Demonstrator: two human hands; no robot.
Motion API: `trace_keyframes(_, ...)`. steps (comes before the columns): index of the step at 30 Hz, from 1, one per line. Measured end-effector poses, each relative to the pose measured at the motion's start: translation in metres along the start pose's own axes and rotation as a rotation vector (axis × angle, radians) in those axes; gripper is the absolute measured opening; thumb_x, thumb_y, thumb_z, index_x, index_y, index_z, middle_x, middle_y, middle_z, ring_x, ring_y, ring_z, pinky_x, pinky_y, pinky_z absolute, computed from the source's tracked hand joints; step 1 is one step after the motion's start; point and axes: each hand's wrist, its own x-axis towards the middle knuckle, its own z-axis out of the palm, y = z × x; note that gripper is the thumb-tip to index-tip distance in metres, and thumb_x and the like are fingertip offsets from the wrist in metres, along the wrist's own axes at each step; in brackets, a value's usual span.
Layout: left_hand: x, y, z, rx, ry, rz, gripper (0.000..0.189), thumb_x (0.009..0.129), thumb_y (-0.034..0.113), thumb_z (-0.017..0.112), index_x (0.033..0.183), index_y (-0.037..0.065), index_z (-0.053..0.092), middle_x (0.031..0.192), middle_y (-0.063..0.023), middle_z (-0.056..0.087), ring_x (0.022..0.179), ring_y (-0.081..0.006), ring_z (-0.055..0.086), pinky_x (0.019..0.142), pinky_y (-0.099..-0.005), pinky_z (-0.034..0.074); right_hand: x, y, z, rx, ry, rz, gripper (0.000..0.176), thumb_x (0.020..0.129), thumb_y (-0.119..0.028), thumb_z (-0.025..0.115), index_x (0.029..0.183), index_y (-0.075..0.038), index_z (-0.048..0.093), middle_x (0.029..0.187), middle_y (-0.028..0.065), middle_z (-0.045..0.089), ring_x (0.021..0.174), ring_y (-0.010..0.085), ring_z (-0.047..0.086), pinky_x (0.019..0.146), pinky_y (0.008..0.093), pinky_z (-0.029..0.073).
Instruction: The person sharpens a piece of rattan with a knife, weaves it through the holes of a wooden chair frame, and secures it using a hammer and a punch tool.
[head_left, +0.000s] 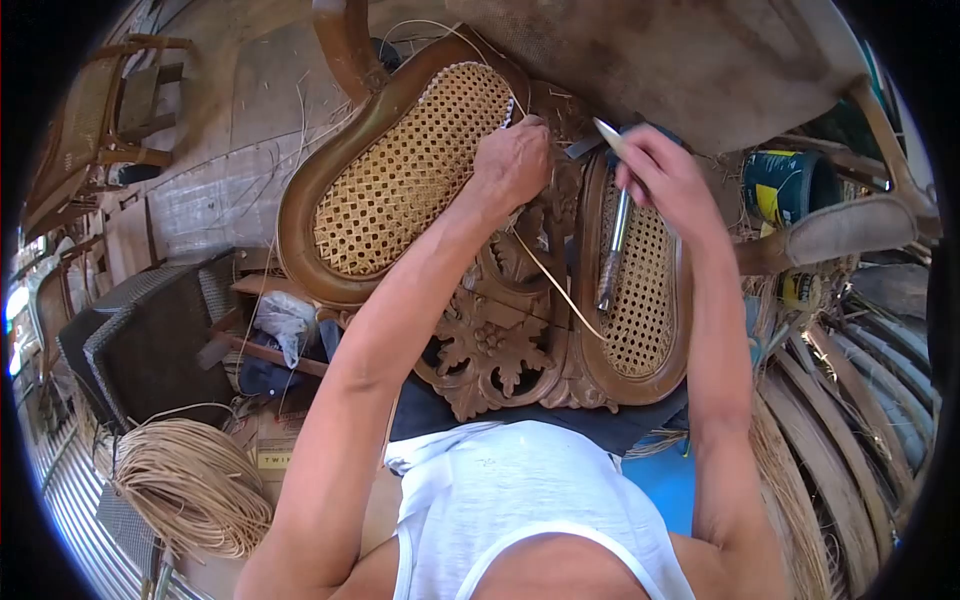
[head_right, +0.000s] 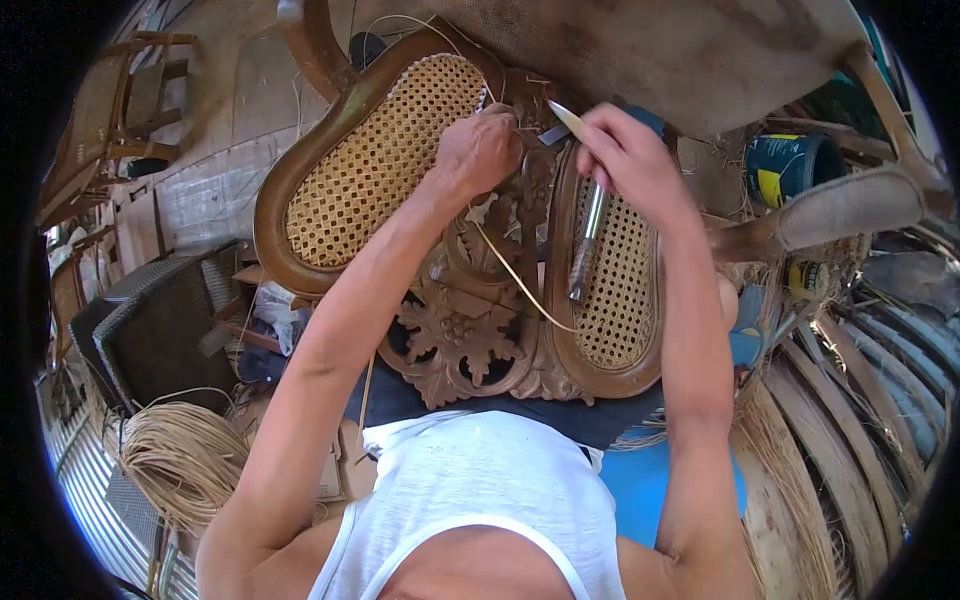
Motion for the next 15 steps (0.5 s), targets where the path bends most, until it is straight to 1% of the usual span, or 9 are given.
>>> trace_keyframes(1,-0.001,-0.001,0.001,-0.014,0.009,-0.009,0.015,0.082,0.017,0.062,0.086,0.003,0.065,0.1,-0.0127,0.068,0.089,-0.0336,0.068,0.075,-0.0429,0.056,0.035,0.004,0.006,-0.06,-0.059,0.03,0.019,0.102,-0.024,0.054,0.101,-0.007,0.061,0.074,-0.0013,0.06,0.058,0.0039,0.05,0.051,0.0195,0.038)
trace_keyframes(3,-0.002,-0.003,0.003,0.015,-0.054,-0.094,0.016,0.082,0.018,0.063,0.087,0.003,0.066,0.096,-0.0133,0.068,0.086,-0.0333,0.068,0.074,-0.0432,0.056,0.092,0.009,0.016,-0.33,-0.107,0.008,0.024,0.101,-0.029,0.054,0.097,-0.006,0.062,0.069,-0.0022,0.058,0.052,0.0045,0.047,0.047,0.0211,0.036)
trace_keyframes(4,-0.002,-0.003,0.005,0.013,-0.049,-0.102,0.016,0.084,0.018,0.063,0.087,0.003,0.065,0.092,-0.014,0.066,0.084,-0.0326,0.069,0.073,-0.0431,0.057,0.114,0.016,0.023,-0.342,-0.112,0.016,0.024,0.101,-0.029,0.054,0.097,-0.006,0.062,0.069,-0.0022,0.058,0.052,0.0045,0.047,0.047,0.0211,0.036)
trace_keyframes(6,-0.001,0.0,0.003,-0.035,-0.015,-0.137,0.017,0.085,0.019,0.064,0.088,0.002,0.065,0.092,-0.0147,0.066,0.084,-0.033,0.068,0.073,-0.0433,0.057,0.148,0.028,0.033,-0.319,-0.112,0.061,0.027,0.099,-0.028,0.055,0.095,-0.003,0.064,0.064,0.0021,0.059,0.052,0.0092,0.05,0.047,0.0282,0.038)
trace_keyframes(7,0.0,0.003,0.002,-0.067,0.014,-0.165,0.017,0.086,0.019,0.064,0.089,0.002,0.065,0.091,-0.0153,0.065,0.083,-0.0333,0.068,0.072,-0.0435,0.057,0.159,0.029,0.033,-0.326,-0.115,0.068,0.027,0.099,-0.028,0.055,0.095,-0.003,0.064,0.064,0.0021,0.059,0.052,0.0092,0.05,0.047,0.0282,0.038)
trace_keyframes(9,0.005,0.007,-0.001,-0.069,0.012,-0.188,0.018,0.086,0.019,0.063,0.088,0.002,0.064,0.091,-0.0157,0.064,0.082,-0.0338,0.068,0.071,-0.0439,0.057,0.176,0.032,0.032,-0.348,-0.195,0.17,0.029,0.099,-0.03,0.055,0.093,-0.003,0.065,0.062,0.0033,0.058,0.052,0.0106,0.051,0.047,0.0295,0.039)
trace_keyframes(10,0.006,0.008,-0.002,-0.063,0.007,-0.209,0.018,0.087,0.019,0.063,0.088,0.001,0.064,0.091,-0.0161,0.064,0.082,-0.0343,0.068,0.071,-0.0444,0.057,0.179,0.032,0.035,-0.351,-0.196,0.174,0.029,0.099,-0.03,0.055,0.093,-0.003,0.065,0.062,0.0033,0.058,0.052,0.0106,0.051,0.047,0.0295,0.039)
trace_keyframes(12,0.007,0.008,-0.006,-0.081,0.0,-0.224,0.018,0.087,0.019,0.063,0.088,0.001,0.064,0.091,-0.0167,0.064,0.081,-0.0351,0.068,0.07,-0.0452,0.057,0.185,0.034,0.041,-0.533,-0.172,0.107,0.032,0.098,-0.031,0.056,0.091,-0.002,0.067,0.062,0.0037,0.058,0.052,0.012,0.051,0.049,0.031,0.04)
trace_keyframes(15,0.006,0.006,-0.006,-0.104,-0.003,-0.243,0.019,0.088,0.019,0.063,0.086,0.0,0.064,0.092,-0.0173,0.064,0.081,-0.0361,0.068,0.07,-0.0463,0.056,0.195,0.037,0.045,-0.491,-0.193,0.175,0.033,0.096,-0.034,0.058,0.093,-0.002,0.068,0.064,0.005,0.06,0.056,0.0145,0.054,0.054,0.0337,0.045)
